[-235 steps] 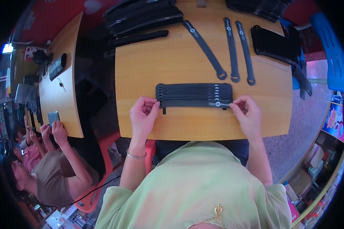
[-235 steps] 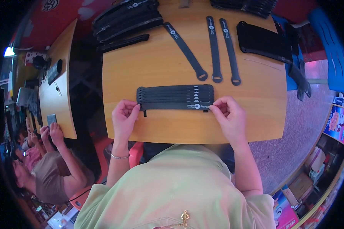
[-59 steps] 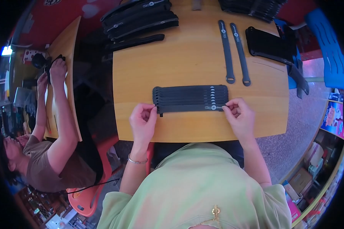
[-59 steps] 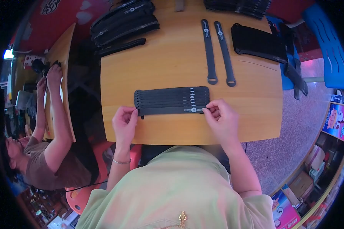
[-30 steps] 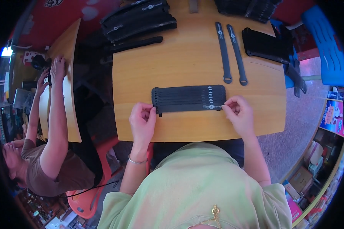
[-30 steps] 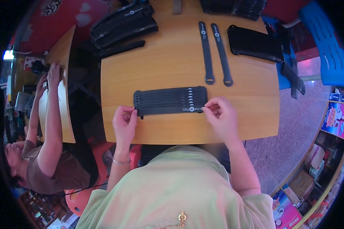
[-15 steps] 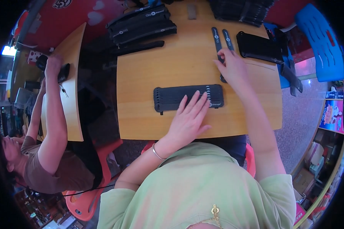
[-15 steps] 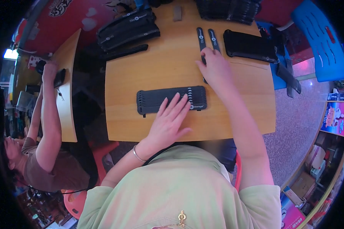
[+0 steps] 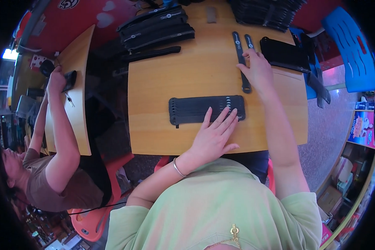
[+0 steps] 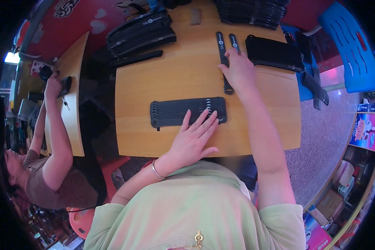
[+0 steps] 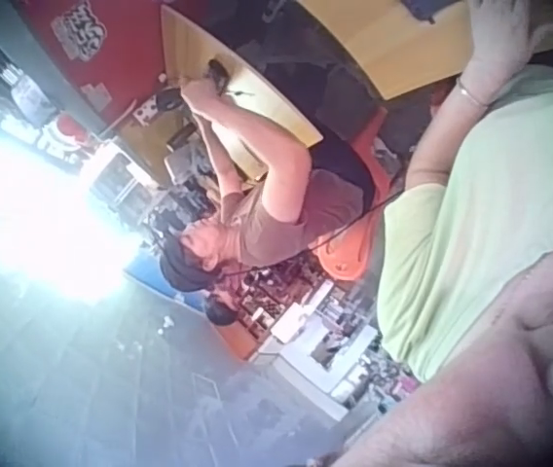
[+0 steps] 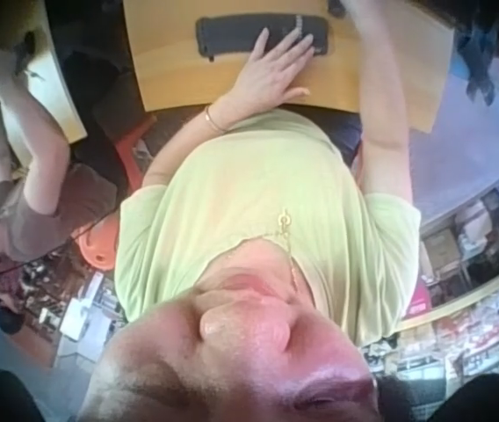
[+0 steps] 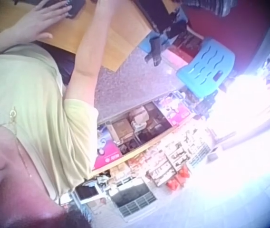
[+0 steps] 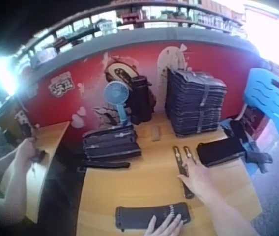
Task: The recorder is stacking Velcro storage straps onto a black mounting fixture at a workstation.
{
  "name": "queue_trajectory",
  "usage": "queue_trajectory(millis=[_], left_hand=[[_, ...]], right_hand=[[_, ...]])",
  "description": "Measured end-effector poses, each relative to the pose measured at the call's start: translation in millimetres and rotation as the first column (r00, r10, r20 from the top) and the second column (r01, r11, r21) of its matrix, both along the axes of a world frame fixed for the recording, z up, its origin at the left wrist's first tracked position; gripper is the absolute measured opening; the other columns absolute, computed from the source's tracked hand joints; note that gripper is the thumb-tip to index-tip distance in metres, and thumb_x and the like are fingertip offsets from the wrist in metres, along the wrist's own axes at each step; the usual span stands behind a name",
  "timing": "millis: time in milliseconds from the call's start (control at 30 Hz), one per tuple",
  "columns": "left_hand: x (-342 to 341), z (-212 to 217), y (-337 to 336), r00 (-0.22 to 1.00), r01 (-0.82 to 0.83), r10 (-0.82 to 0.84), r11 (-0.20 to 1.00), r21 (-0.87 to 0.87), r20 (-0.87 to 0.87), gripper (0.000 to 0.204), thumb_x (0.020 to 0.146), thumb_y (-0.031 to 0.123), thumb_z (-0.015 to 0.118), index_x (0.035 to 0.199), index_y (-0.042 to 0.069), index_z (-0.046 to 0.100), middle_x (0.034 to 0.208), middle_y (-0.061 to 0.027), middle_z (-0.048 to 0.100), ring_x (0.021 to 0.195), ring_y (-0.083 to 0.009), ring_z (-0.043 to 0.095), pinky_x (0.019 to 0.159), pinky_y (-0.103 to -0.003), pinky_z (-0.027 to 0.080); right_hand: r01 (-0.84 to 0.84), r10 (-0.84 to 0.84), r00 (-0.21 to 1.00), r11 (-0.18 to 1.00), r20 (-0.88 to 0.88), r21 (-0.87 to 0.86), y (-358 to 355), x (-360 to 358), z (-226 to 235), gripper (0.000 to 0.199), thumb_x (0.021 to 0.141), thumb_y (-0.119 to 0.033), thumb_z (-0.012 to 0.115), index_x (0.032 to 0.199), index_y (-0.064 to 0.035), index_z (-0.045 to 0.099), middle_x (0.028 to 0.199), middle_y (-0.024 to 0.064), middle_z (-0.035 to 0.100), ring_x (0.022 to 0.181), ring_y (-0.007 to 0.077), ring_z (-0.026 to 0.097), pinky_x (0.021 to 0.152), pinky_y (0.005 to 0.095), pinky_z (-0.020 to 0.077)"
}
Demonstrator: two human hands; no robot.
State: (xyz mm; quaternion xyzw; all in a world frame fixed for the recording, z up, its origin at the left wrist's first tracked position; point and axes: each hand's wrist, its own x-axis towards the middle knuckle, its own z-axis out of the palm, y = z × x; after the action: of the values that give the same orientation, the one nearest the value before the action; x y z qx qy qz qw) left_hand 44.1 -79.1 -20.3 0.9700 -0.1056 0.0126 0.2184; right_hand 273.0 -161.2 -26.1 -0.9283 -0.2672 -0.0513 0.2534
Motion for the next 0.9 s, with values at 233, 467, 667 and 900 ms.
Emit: queue_trajectory(millis=[233, 467, 667, 900], left_hand=[[-1, 2, -1, 1.0, 0.014, -0.014, 1.0, -0.003, -0.017, 0.072, 0.084, 0.051, 0.053, 0.14, 0.011, 0.035, 0.149, -0.0078, 0.028, 0.138, -0.0287, 0.022, 0.11, -0.057, 0.009], [-3, 2, 3, 0.999, 0.051, -0.051, 0.995, -0.088, 0.002, 0.072, 0.085, 0.044, 0.056, 0.143, 0.009, 0.029, 0.149, -0.0117, 0.027, 0.139, -0.0321, 0.019, 0.11, -0.054, 0.011], [-14, 15, 10, 0.943, -0.194, 0.313, 0.226, -0.955, -0.117, 0.067, 0.086, 0.01, 0.062, 0.141, 0.001, 0.024, 0.137, -0.0198, 0.038, 0.117, -0.0267, 0.048, 0.088, -0.035, 0.047], [-42, 13, 44, 0.89, -0.378, 0.338, 0.178, -0.908, -0.305, 0.015, 0.089, -0.007, 0.051, 0.101, -0.006, 0.06, 0.083, -0.0103, 0.066, 0.064, -0.0131, 0.064, 0.056, -0.022, 0.054]], right_hand=[[0.041, -0.051, 0.948, 0.998, -0.315, -0.04, 6, 5, 10, 0.037, 0.074, -0.022, 0.074, 0.104, -0.0076, 0.058, 0.084, 0.0114, 0.067, 0.086, 0.0275, 0.065, 0.074, 0.0387, 0.0502], [-0.04, 0.209, 0.868, 0.934, -0.45, 0.356, -9, 10, 16, 0.031, 0.077, -0.019, 0.073, 0.102, -0.003, 0.063, 0.078, 0.0046, 0.064, 0.072, 0.0137, 0.062, 0.066, 0.0275, 0.0493], [0.073, 0.507, 0.58, 0.747, -0.637, 0.661, -32, -80, 80, 0.013, 0.084, -0.005, 0.062, 0.096, -0.0046, 0.057, 0.074, -0.0021, 0.056, 0.063, 0.0026, 0.055, 0.054, 0.0163, 0.0433], [0.116, 0.69, 0.472, 0.569, -0.549, 0.814, -53, -129, 38, 0.013, 0.081, 0.002, 0.064, 0.092, -0.003, 0.058, 0.082, 0.0025, 0.057, 0.067, 0.0071, 0.057, 0.057, 0.0197, 0.0477]])
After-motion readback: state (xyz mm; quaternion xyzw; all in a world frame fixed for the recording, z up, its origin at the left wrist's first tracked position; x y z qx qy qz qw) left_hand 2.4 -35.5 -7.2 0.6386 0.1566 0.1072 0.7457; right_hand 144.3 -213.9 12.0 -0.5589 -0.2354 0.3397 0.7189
